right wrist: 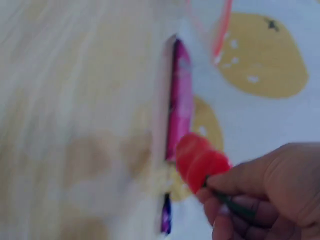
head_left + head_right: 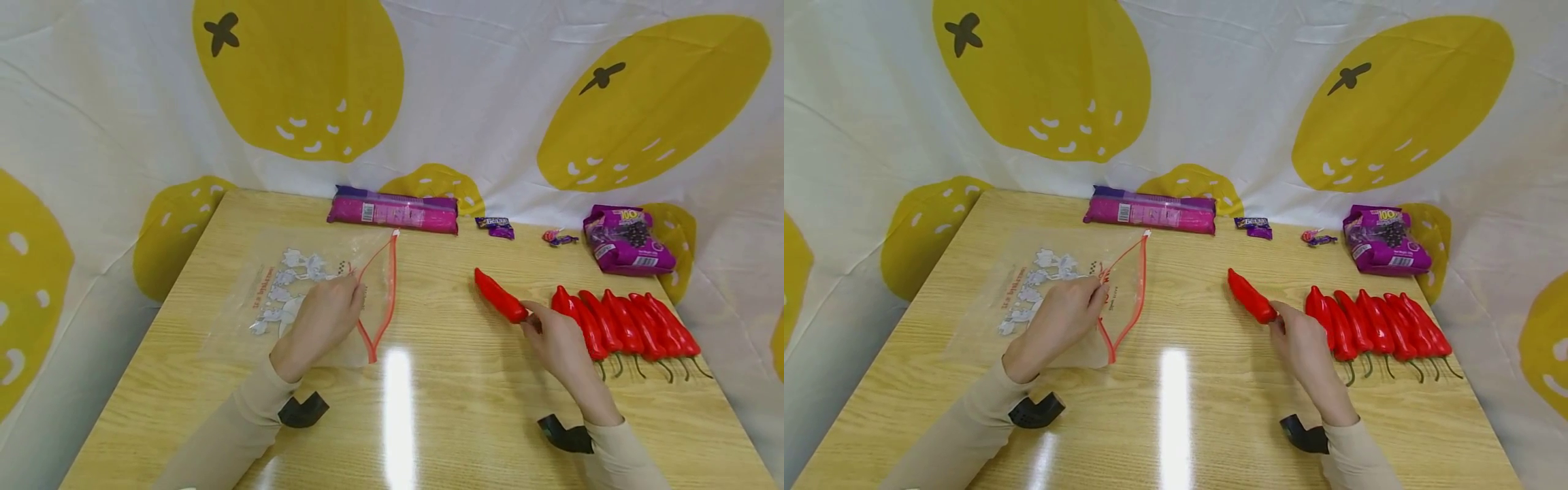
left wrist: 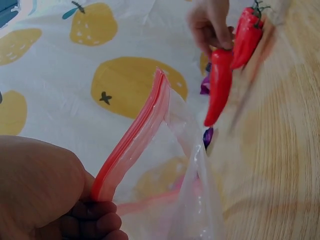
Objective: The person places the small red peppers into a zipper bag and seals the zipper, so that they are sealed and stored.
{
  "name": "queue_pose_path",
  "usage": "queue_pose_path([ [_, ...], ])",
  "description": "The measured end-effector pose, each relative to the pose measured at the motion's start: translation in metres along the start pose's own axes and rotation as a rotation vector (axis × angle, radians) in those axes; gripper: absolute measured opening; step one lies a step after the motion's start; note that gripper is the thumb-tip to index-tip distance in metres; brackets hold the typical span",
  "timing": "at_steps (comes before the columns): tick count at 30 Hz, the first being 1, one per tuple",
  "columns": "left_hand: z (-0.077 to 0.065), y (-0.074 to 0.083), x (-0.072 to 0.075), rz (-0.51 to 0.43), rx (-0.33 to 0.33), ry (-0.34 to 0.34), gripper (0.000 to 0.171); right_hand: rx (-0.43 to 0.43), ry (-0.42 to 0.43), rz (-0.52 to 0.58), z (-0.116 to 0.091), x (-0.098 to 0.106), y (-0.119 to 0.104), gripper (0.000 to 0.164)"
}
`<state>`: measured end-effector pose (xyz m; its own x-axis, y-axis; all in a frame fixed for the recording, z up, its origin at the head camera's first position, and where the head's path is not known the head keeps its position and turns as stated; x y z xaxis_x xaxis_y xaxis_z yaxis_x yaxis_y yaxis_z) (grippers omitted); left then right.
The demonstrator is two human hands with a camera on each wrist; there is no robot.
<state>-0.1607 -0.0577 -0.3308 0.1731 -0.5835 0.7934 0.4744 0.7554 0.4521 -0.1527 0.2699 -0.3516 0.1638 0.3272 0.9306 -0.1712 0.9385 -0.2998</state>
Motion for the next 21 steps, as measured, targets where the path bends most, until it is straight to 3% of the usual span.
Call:
queue_pose_path([
  [4,0.000,0.003,-0.002,0.012,-0.012,-0.007,0.031,0.122,0.008,0.144,0.005,0.010,-0.043,0.032],
  [9,0.000,0.005,-0.006,0.023,0.001,-0.047,0.030,0.297,-0.070,0.172,0.011,0.005,-0.108,0.035],
  [14,-0.002,0.009,-0.011,0.049,-0.020,-0.100,0.017,0.397,-0.087,0.105,0.025,-0.024,-0.155,0.030],
  [16,-0.003,0.012,-0.013,0.085,-0.058,-0.110,0.024,0.424,-0.074,0.089,0.031,-0.039,-0.167,0.027],
  [21,-0.005,0.020,-0.016,0.139,-0.145,-0.101,0.017,0.488,-0.029,0.104,0.040,-0.069,-0.189,0.022],
])
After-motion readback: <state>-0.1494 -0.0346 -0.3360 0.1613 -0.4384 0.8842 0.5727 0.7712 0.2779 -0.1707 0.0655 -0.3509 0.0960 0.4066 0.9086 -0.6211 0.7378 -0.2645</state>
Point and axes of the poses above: each hand's wrist, its own z-axis towards the middle knuckle, its own x-axis out of the back of the hand, y = z × x, the point moved 8 cm from there along z, towards the middle knuckle, and after that the axes turned 5 degrees about -x, right-handed, at the moved point
